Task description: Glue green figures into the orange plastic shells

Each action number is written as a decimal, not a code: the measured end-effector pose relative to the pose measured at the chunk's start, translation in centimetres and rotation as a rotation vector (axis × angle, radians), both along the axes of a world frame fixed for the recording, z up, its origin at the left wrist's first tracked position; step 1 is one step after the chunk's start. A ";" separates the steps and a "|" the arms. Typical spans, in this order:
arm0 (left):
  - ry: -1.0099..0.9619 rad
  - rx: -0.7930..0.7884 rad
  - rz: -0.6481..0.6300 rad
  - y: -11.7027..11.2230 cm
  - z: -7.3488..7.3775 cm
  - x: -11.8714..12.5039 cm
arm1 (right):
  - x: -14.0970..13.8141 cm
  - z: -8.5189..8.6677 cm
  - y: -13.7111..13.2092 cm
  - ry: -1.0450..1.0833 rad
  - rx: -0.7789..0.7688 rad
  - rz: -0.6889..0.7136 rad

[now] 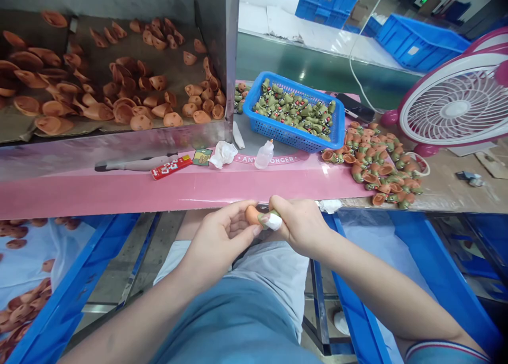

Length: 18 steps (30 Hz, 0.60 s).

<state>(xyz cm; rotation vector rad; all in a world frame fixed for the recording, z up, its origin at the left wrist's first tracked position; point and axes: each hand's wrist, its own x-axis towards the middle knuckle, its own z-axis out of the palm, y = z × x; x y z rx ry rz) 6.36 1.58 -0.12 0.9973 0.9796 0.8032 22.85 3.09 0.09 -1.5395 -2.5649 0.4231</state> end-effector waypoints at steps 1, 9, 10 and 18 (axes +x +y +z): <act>0.003 -0.002 0.001 0.0 0.0 0.0 | 0.0 0.0 0.0 0.000 -0.003 -0.002; -0.030 -0.015 -0.085 0.1 0.4 -0.3 | 0.2 -0.2 -0.4 0.036 -0.008 -0.004; -0.034 -0.018 -0.091 0.2 0.5 -0.3 | 0.1 -0.3 -0.5 0.034 0.025 -0.007; -0.020 -0.008 -0.036 0.1 0.2 -0.2 | -0.6 -0.5 -0.7 -0.030 0.276 -0.061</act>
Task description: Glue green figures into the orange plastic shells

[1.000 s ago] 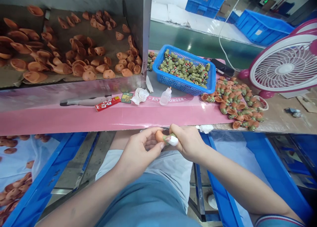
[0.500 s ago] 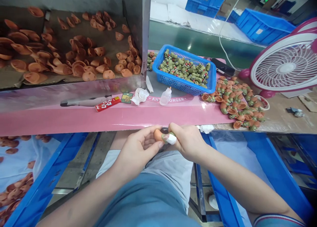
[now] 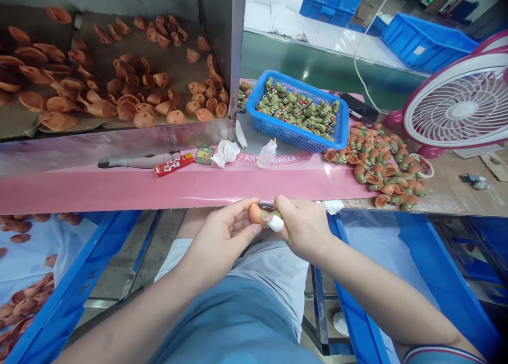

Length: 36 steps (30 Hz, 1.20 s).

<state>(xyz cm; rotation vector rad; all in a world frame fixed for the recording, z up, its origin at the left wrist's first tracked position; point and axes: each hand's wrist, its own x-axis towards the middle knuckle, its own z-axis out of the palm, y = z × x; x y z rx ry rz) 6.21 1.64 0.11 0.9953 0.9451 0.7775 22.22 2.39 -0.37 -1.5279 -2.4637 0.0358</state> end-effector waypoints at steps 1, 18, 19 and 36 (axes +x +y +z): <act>0.012 0.007 0.005 0.0 -0.1 0.0 | 0.0 0.0 0.0 -0.005 0.013 -0.003; 0.257 0.171 0.044 -0.7 0.2 0.4 | 0.2 -0.4 -0.2 0.051 0.111 0.040; 0.313 0.219 0.043 -1.0 0.4 0.3 | 0.2 -0.3 -0.2 0.087 0.113 0.074; 0.713 0.807 0.096 -3.9 2.7 0.1 | 0.6 2.1 -0.9 0.264 0.334 0.307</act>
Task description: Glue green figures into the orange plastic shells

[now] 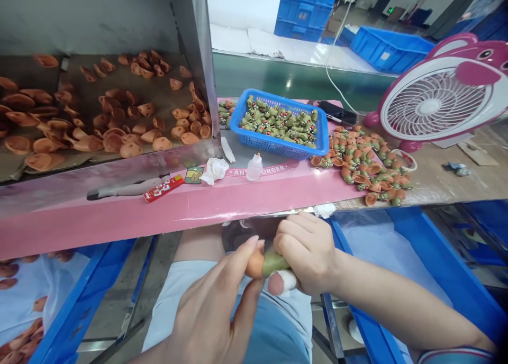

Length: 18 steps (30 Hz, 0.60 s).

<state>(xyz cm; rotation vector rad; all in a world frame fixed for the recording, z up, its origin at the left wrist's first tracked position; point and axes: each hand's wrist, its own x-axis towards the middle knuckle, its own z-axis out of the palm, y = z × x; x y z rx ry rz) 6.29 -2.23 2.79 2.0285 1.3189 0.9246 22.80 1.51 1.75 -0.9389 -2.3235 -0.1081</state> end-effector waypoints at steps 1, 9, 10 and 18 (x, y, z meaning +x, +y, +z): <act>-0.011 -0.008 0.013 -0.1 0.0 0.0 | 0.0 0.1 0.0 0.001 0.010 0.011; -0.072 -0.108 0.024 0.0 -0.5 -0.3 | 0.0 -0.3 0.5 -0.017 0.016 0.007; -0.093 -0.145 0.024 0.3 -0.8 -0.3 | 0.1 -0.5 0.7 -0.023 -0.002 -0.005; -0.591 -0.707 0.045 3.7 -2.4 0.5 | 0.5 -1.5 2.4 -0.157 -0.476 -0.078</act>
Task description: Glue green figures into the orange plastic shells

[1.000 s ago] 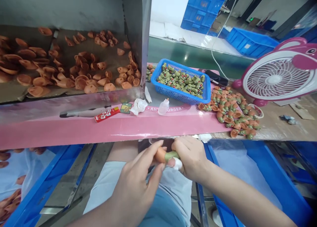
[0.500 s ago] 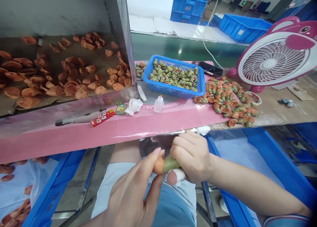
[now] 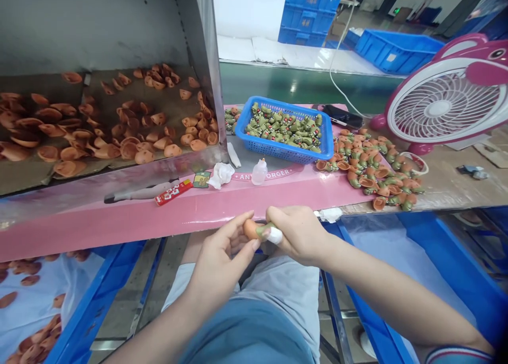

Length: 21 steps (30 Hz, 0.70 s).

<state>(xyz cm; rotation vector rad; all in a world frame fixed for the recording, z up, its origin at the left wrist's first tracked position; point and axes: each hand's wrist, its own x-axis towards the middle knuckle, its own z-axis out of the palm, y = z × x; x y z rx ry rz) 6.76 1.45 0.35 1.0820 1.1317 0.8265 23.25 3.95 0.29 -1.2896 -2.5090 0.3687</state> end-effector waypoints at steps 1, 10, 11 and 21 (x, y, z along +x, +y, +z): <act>-0.041 -0.027 -0.003 0.2 0.0 0.0 | 0.1 0.1 0.1 0.005 -0.042 0.015; -0.051 0.042 0.079 0.9 -0.3 -0.6 | 0.2 0.0 -0.1 0.065 -0.190 0.041; -0.051 0.038 0.084 0.9 -0.3 -0.6 | 0.2 -0.1 -0.2 0.057 -0.182 0.034; -0.066 -0.007 0.034 0.9 -0.4 -0.8 | -0.2 0.1 -0.9 -0.114 -0.097 -0.021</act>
